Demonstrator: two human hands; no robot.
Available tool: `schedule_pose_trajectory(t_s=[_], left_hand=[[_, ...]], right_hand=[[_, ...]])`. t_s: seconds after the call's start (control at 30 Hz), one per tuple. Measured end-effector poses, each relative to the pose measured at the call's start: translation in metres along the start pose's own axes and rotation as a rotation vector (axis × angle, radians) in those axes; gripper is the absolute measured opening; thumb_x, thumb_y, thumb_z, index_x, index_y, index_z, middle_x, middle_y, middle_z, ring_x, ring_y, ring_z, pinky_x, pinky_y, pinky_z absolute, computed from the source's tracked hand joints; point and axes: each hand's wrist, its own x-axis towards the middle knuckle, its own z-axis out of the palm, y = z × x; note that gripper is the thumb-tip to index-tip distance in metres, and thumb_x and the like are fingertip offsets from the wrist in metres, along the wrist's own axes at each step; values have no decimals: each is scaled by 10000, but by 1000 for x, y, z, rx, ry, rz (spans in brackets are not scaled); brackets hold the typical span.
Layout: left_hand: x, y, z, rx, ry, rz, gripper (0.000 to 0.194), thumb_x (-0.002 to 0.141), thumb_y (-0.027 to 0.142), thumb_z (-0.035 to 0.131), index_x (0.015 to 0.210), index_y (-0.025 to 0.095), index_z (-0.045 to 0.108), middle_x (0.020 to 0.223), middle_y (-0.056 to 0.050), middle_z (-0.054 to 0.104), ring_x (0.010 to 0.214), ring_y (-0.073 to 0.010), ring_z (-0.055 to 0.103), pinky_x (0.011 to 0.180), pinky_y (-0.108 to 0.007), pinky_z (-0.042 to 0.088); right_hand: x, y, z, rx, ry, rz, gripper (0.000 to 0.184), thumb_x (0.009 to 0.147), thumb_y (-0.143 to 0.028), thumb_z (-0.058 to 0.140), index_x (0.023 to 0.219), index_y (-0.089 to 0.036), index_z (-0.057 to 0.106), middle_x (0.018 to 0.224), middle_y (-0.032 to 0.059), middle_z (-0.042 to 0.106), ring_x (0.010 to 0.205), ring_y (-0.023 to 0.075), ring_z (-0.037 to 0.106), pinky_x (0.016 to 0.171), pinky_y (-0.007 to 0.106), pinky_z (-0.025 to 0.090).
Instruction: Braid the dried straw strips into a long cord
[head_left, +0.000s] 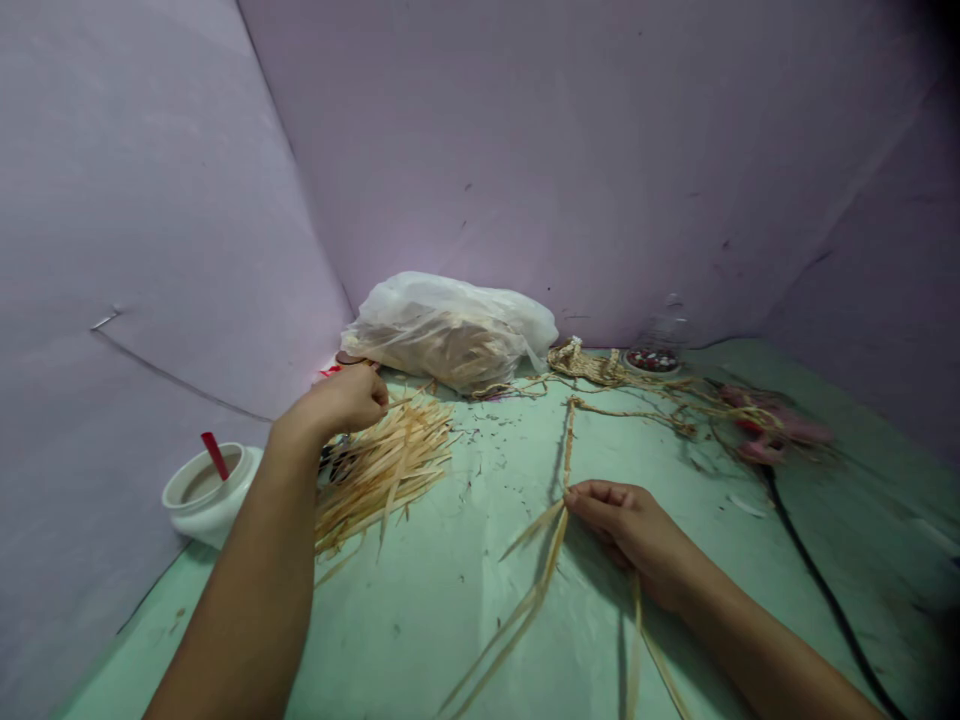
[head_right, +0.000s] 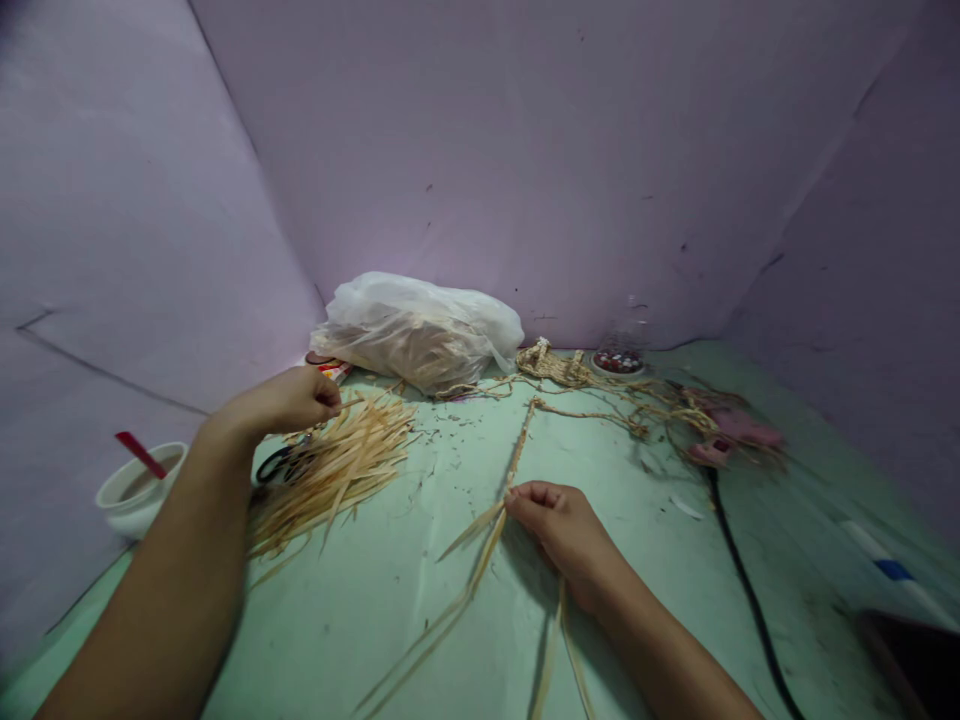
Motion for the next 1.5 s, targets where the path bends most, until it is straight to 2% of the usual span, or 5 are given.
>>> schedule_pose_trajectory(t_s=[0.63, 0.93, 1.1, 1.3, 1.5], left_hand=[[35, -6, 48, 7, -84, -76, 193, 490, 182, 470, 614, 178, 618, 610, -34, 593, 543, -145, 497, 491, -228, 320], [17, -6, 7, -837, 177, -180, 152, 530, 272, 583, 555, 149, 496, 436, 52, 379, 395, -49, 329, 389, -182, 228], [0, 21, -3, -1094, -20, -59, 193, 536, 292, 637, 589, 155, 511, 452, 57, 397, 349, -23, 289, 349, -170, 158], [-1, 84, 30, -808, -370, 105, 162, 552, 266, 592, 476, 134, 536, 393, 33, 432, 353, -52, 346, 373, -192, 264], [-1, 94, 34, -645, -137, 118, 162, 579, 270, 557, 522, 125, 603, 449, 27, 496, 424, -68, 395, 413, -190, 274]], right_hand=[[0, 0, -1, -3, 4, -8, 267, 621, -387, 604, 650, -130, 537, 394, -90, 262, 347, 22, 158, 354, 197, 82], [-1, -3, 1, 6, 8, -12, 252, 617, -374, 608, 634, -135, 528, 390, -90, 259, 346, 23, 161, 354, 197, 87], [-1, -1, 1, 14, 8, -18, 246, 615, -362, 610, 648, -128, 542, 387, -85, 280, 341, 21, 171, 352, 195, 83], [0, 0, 0, 11, 0, -32, 227, 642, -354, 583, 643, -132, 533, 371, -93, 270, 330, 22, 167, 346, 193, 80], [0, -3, 0, 35, -2, -35, 210, 641, -332, 587, 627, -130, 530, 375, -92, 280, 326, 20, 175, 340, 191, 85]])
